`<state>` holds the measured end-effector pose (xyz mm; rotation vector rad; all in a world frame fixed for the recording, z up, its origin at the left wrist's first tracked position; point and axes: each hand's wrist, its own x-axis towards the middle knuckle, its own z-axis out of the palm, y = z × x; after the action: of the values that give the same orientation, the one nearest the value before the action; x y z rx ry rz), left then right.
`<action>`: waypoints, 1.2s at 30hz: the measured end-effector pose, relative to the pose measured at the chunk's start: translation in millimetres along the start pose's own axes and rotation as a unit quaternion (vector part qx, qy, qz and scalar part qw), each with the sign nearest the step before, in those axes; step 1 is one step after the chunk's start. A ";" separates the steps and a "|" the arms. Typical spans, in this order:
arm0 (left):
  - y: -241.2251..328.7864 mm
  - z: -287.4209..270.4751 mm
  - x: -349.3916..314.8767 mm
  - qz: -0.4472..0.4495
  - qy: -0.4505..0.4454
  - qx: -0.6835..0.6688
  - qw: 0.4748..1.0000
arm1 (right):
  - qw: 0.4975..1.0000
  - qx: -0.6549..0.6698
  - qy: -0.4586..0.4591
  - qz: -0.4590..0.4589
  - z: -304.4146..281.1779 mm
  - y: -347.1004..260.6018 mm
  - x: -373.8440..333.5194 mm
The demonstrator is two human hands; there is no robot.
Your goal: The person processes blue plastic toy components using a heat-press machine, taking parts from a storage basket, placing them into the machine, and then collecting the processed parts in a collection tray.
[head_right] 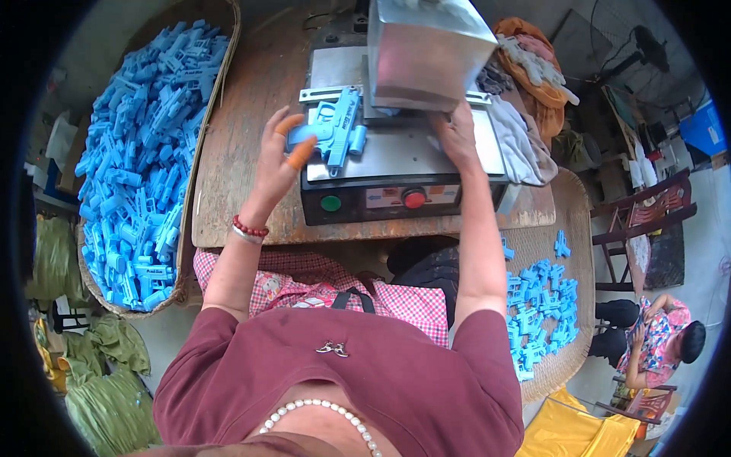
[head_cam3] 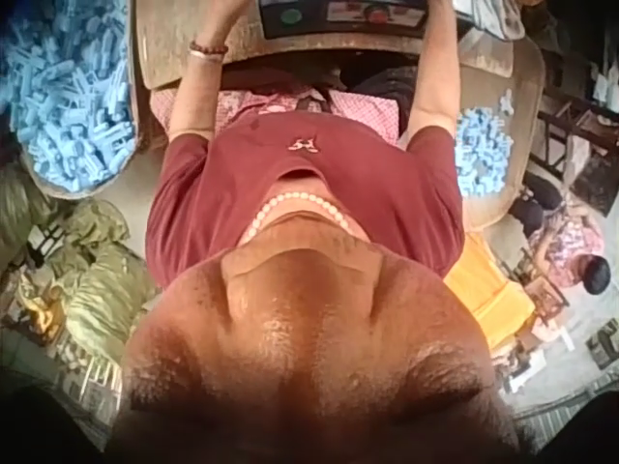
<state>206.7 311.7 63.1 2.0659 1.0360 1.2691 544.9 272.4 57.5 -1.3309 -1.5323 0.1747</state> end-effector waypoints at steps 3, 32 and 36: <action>9.1 1.9 -13.1 0.180 -0.047 0.133 0.974 | 0.992 -0.089 0.068 -0.061 4.2 -2.1 15.2; -35.2 -52.0 -33.1 0.187 -0.101 0.034 0.976 | 0.948 0.016 0.054 0.312 -110.0 38.5 -171.0; -194.5 -196.9 -27.0 -0.138 -0.041 0.557 0.818 | 0.938 0.010 0.090 0.333 -117.9 32.8 -177.4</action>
<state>-44.3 408.6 -6.8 2.5077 2.2969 0.3600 624.5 86.9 -17.7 -1.7578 -0.8775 0.4770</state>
